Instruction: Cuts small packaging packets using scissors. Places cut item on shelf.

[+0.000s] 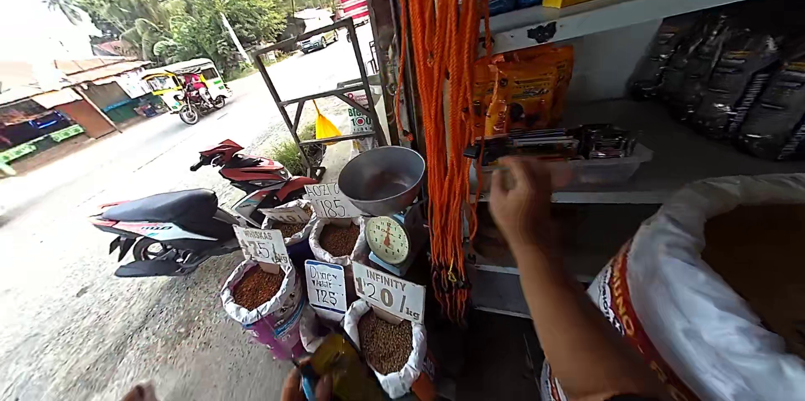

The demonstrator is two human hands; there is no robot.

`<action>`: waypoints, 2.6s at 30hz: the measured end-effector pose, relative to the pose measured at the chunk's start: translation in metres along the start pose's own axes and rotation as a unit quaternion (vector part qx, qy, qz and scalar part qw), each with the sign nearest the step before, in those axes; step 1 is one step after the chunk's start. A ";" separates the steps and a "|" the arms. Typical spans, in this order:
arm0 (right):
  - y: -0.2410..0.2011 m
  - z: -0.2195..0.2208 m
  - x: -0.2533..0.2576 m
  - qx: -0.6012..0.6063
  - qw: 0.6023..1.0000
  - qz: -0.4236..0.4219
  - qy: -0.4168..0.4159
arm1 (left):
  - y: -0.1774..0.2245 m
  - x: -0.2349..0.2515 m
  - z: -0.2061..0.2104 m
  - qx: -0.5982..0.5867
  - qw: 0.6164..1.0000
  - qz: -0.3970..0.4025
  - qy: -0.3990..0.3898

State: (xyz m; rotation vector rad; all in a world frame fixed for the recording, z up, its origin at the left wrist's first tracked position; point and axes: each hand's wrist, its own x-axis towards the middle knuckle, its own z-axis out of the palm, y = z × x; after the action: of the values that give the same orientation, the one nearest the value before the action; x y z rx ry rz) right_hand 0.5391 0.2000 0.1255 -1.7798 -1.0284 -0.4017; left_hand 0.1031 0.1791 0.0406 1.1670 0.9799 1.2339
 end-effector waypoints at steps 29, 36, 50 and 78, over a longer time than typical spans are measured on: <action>-0.084 0.031 -0.166 0.491 0.712 0.019 -0.502 | 0.064 0.011 -0.059 0.426 0.824 -0.098 -0.361; -0.094 0.021 -0.169 0.453 0.719 -0.022 -0.527 | 0.078 0.016 -0.041 0.477 0.772 -0.023 -0.419; -0.097 0.018 -0.184 0.465 0.716 -0.028 -0.519 | 0.085 0.023 -0.037 0.479 0.748 0.039 -0.457; -0.103 0.027 -0.213 0.548 0.609 0.013 -0.574 | 0.079 0.010 -0.057 0.481 0.734 0.069 -0.475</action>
State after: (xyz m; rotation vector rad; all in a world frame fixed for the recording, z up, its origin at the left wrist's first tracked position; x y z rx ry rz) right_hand 0.3279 0.1396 0.0323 -0.6753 -1.5402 1.3760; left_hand 0.0352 0.1928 0.1094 2.3709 0.6723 -0.0332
